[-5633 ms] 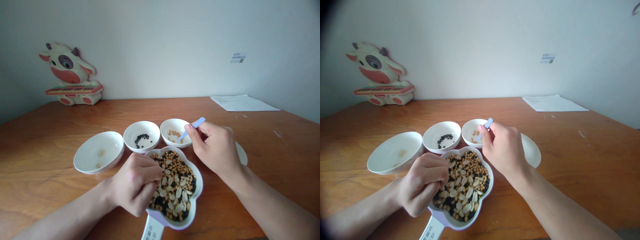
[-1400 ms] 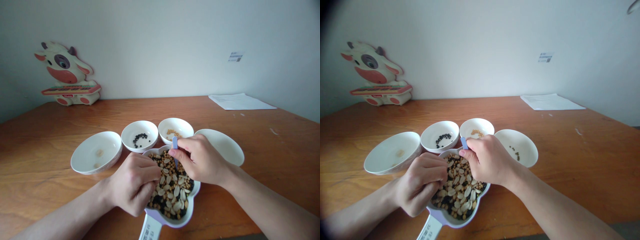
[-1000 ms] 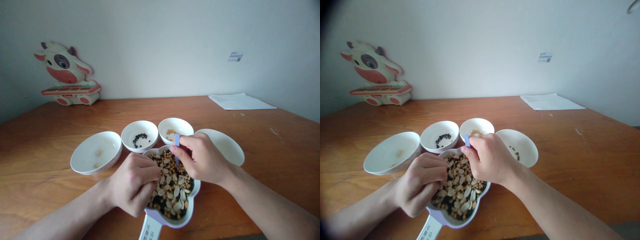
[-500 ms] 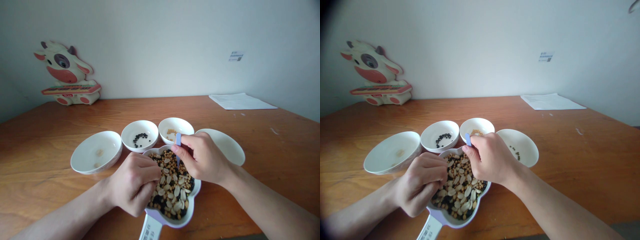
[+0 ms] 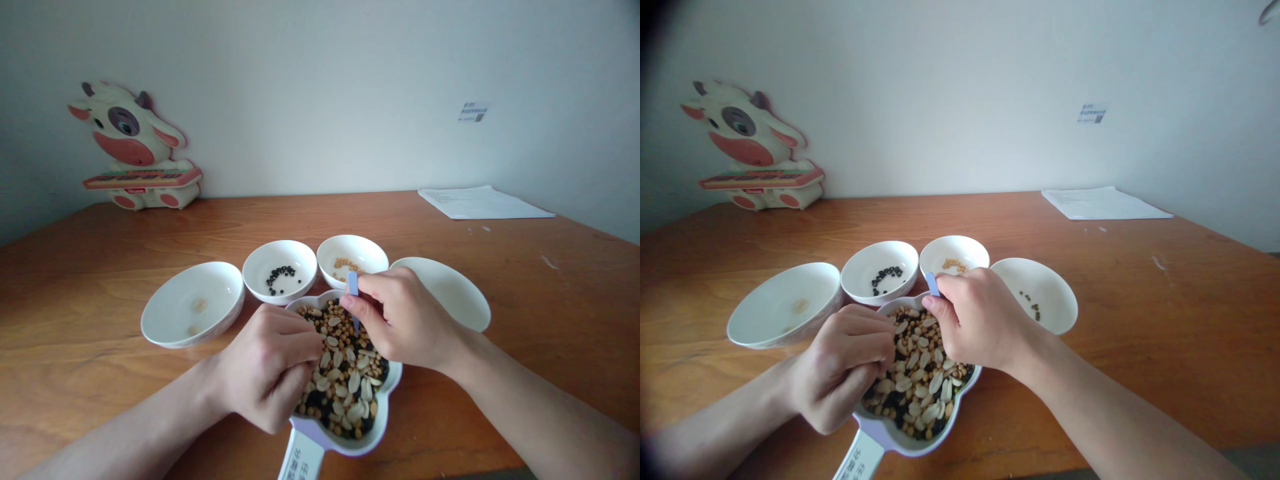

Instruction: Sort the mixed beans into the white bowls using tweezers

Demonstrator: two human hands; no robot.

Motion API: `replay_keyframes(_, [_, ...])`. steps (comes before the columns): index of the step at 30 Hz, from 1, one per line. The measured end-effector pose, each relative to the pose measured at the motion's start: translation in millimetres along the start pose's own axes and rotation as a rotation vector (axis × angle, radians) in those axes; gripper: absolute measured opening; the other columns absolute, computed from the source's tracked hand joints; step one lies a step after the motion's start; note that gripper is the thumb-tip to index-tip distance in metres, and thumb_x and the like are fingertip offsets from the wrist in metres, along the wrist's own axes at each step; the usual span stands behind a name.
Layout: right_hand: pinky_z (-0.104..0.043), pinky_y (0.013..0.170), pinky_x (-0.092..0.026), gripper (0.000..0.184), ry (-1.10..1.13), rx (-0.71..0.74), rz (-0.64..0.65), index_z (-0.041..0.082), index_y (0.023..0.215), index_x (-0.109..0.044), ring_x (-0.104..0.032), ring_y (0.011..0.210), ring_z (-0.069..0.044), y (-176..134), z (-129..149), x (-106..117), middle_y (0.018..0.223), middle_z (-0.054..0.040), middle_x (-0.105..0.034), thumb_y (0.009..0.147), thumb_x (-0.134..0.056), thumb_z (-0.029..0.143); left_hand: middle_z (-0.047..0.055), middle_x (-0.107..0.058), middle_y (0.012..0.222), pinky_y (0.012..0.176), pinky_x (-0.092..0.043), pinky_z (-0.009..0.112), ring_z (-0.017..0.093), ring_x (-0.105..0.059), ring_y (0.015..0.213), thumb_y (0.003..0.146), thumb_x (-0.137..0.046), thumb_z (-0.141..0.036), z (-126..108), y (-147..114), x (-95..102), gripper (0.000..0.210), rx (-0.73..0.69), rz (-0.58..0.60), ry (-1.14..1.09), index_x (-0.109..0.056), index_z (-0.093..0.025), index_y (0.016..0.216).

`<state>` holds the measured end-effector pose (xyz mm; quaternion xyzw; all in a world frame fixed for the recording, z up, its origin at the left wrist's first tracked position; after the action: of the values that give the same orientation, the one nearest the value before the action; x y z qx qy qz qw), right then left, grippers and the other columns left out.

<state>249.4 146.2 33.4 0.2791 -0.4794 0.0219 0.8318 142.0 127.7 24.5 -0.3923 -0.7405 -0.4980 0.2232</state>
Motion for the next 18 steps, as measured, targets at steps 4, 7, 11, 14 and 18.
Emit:
replay_keyframes(4, [-0.026,0.048,-0.019,0.032,0.011,0.002,-0.009,0.018,0.058,-0.037,-0.029,0.044,-0.007,-0.2,0.3,1.1,0.048,0.0052,-0.035,0.086,-0.052,0.021,-0.001,-0.041,0.052,0.046,-0.026,0.030,0.014,-0.032,0.046,0.078,-0.035,-0.008,-0.5,0.2,0.5,0.022,-0.007,-0.007,0.003,-0.037,-0.021,0.060])
replay_keyframes(7, [-0.026,0.049,-0.019,0.031,0.021,-0.002,-0.017,0.018,0.059,-0.039,-0.031,0.045,-0.008,0.0,0.3,2.0,0.049,0.0049,-0.037,0.087,-0.051,0.021,-0.001,-0.041,0.052,0.046,-0.026,0.031,0.014,-0.032,0.046,0.078,-0.035,-0.008,-0.5,0.0,0.4,0.022,-0.006,-0.003,0.005,-0.037,-0.021,0.060])
replay_keyframes(11, [-0.026,0.048,-0.019,0.031,0.032,0.000,-0.021,0.018,0.059,-0.039,-0.029,0.044,-0.007,-0.1,0.6,2.5,0.049,0.0055,-0.035,0.087,-0.051,0.022,-0.001,-0.041,0.052,0.046,-0.026,0.031,0.014,-0.032,0.046,0.078,-0.035,-0.008,0.2,-0.1,0.1,0.022,0.000,0.007,0.005,-0.036,-0.021,0.060])
replay_keyframes(14, [-0.025,0.048,-0.019,0.032,0.030,0.005,-0.050,0.018,0.058,-0.039,-0.027,0.044,-0.007,-0.2,1.2,5.3,0.049,0.0061,-0.033,0.088,-0.051,0.022,-0.001,-0.042,0.052,0.046,-0.026,0.031,0.014,-0.033,0.046,0.078,-0.035,-0.008,0.9,0.0,-0.6,0.022,0.003,0.017,0.007,-0.036,-0.021,0.061])
replay_keyframes(18, [-0.025,0.046,-0.019,0.033,0.032,0.008,-0.129,0.017,0.058,-0.043,-0.027,0.043,-0.006,-0.5,1.3,12.7,0.048,0.0064,-0.032,0.089,-0.051,0.023,0.000,-0.043,0.052,0.046,-0.027,0.030,0.014,-0.036,0.046,0.079,-0.034,-0.008,1.4,0.0,-1.8,0.022,0.002,0.029,0.006,-0.036,-0.021,0.060])
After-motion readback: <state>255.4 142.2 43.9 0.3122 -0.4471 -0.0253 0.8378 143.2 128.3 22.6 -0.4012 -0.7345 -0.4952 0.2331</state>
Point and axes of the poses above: each hand's wrist, its own y-axis towards the middle knuckle, its own x-axis out of the back of the hand, z = x × y, the point moved 9 cm from there along y, towards the middle knuckle
